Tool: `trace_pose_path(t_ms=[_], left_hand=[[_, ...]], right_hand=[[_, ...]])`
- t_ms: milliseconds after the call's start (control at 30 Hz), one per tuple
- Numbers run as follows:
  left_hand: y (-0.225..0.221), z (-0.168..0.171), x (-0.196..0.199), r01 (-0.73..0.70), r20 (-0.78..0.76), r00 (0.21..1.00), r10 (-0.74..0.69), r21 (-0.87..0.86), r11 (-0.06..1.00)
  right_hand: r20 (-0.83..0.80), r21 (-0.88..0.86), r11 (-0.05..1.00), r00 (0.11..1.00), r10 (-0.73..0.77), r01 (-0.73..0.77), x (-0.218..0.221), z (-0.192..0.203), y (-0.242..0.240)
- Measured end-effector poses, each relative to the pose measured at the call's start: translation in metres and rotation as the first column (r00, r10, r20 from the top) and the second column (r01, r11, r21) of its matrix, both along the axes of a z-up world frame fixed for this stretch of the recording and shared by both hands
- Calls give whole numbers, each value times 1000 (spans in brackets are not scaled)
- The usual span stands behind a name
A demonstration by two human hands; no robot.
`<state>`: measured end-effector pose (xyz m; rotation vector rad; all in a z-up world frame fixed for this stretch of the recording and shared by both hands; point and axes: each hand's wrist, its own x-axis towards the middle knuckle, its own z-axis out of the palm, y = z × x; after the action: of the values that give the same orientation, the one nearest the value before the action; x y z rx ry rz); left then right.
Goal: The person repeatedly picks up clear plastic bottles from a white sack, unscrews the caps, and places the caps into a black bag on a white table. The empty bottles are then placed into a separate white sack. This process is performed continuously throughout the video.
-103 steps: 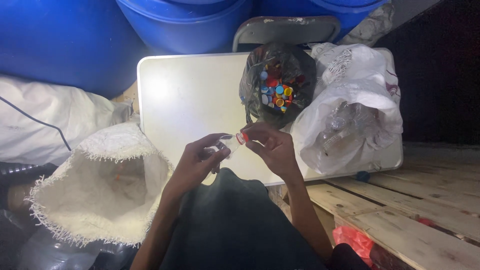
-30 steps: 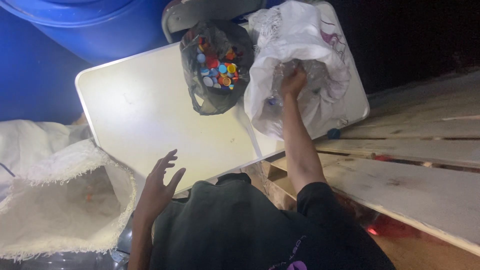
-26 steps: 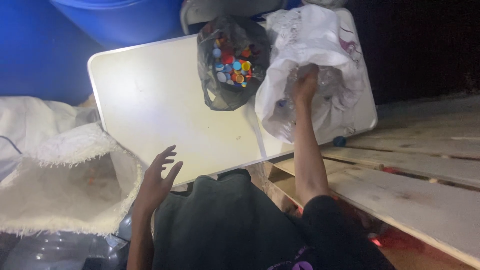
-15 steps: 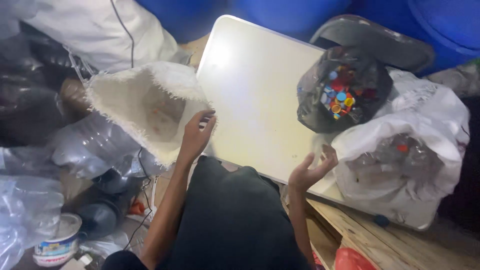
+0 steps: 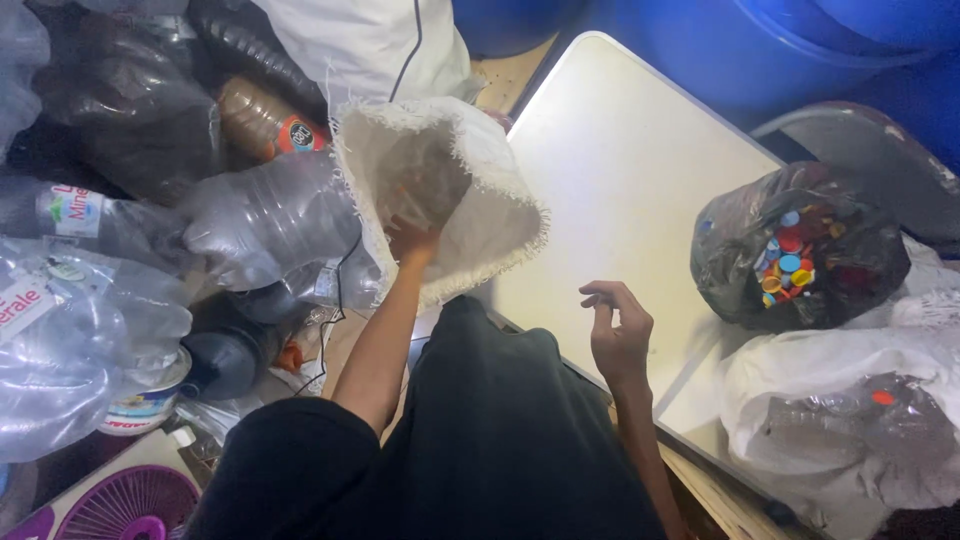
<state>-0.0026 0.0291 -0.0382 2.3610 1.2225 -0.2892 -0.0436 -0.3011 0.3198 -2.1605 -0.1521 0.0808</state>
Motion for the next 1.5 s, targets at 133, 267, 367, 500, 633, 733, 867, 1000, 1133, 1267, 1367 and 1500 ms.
trace_pose_path(t_ms=[133, 267, 367, 500, 633, 733, 867, 1000, 1133, 1267, 1367, 1500], left_hand=[[12, 15, 19, -104, -148, 986, 78, -177, 979], [19, 17, 28, -97, -250, 968, 36, -237, 967], [17, 32, 30, -252, -169, 964, 205, -336, 908], [19, 50, 16, -354, -115, 933, 341, -473, 807], [6, 76, -3, -134, 182, 898, 401, -755, 642], [-14, 204, -18, 226, 472, 836, 282, -762, 607], [-47, 340, -24, 593, 747, 665, 10, -536, 601], [-75, 376, -23, 858, 821, 456, -345, -301, 417], [-106, 355, -14, 931, 849, 248, -467, -76, 356], [-152, 410, 15, 963, 789, 165, -591, -1, 268], [-179, 407, 20, 969, 762, 180, -622, -31, 243], [-215, 406, 33, 965, 749, 263, -608, -220, 145]], right_hand=[[-96, 23, 999, 995, -29, 31, -1, 10, 31], [-178, -37, 998, 983, -52, 46, -3, 3, 34], [-226, -115, 993, 973, -56, 30, -1, 4, 34], [-198, -82, 993, 976, -96, 81, 3, 5, 38], [-202, -54, 994, 974, -103, 94, 15, 9, 45], [-185, 8, 998, 981, -59, 61, 21, 8, 47], [-249, 226, 967, 967, -60, 118, 37, 40, 61], [-103, 355, 934, 995, 10, 27, 48, 78, 58], [-124, 240, 968, 991, -45, 74, 43, 72, 29], [-200, 236, 948, 965, -169, 215, 32, 90, 0], [-213, 320, 919, 963, -165, 228, 20, 94, -16], [-205, 383, 892, 963, -174, 242, 11, 84, -49]])
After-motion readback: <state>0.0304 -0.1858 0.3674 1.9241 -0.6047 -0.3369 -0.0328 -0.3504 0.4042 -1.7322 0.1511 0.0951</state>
